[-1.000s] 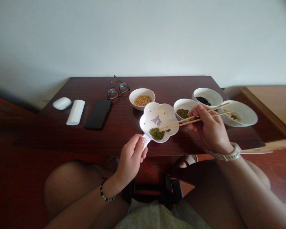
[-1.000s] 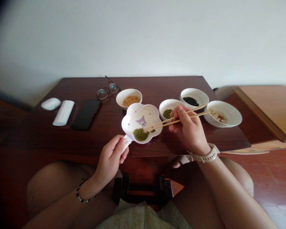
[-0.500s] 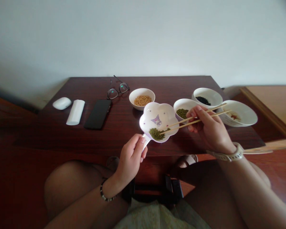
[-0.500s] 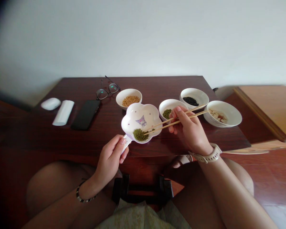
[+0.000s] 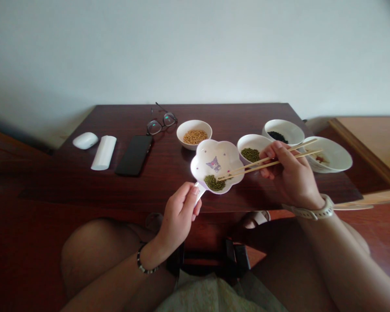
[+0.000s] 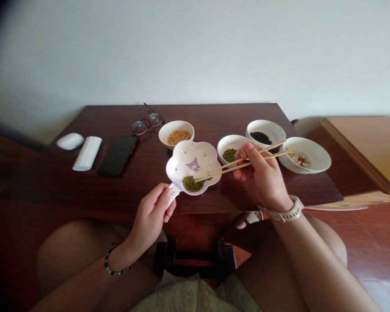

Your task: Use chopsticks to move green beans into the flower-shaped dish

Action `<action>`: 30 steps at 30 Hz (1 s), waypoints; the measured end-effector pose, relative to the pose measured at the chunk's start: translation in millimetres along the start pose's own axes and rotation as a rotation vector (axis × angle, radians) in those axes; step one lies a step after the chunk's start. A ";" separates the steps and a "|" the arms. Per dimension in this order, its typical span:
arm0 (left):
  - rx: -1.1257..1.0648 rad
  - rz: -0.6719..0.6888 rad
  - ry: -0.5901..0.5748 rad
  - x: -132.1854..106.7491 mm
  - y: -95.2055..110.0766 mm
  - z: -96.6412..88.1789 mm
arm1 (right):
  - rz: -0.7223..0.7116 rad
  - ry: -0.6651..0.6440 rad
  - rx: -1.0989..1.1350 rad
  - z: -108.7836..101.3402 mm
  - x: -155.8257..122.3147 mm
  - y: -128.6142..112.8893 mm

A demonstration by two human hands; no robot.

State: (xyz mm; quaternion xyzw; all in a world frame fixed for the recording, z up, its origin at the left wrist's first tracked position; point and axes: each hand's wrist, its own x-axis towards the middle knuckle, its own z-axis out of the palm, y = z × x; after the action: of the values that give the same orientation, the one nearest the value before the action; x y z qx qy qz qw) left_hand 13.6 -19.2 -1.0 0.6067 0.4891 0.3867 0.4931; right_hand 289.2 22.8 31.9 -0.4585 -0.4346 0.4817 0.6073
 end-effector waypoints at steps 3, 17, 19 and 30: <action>0.000 -0.002 -0.001 0.1 -0.8 -0.3 | -0.015 0.037 0.006 -2.1 1.4 -4.4; -0.008 -0.002 -0.002 0.6 -2.0 -2.2 | -0.273 0.444 0.030 -88.1 31.0 -20.7; -0.012 -0.006 -0.002 0.6 -1.9 -2.0 | -0.252 0.420 0.028 -87.6 31.0 -19.2; -0.008 0.002 0.000 0.7 0.0 -1.3 | 0.110 -0.022 -0.004 -19.6 7.9 -12.8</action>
State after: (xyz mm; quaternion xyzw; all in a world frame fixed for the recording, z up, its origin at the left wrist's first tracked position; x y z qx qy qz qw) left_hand 12.6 -18.2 -0.8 0.6051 0.4871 0.3892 0.4951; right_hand 311.8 26.4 41.2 -0.4778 -0.4164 0.5182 0.5742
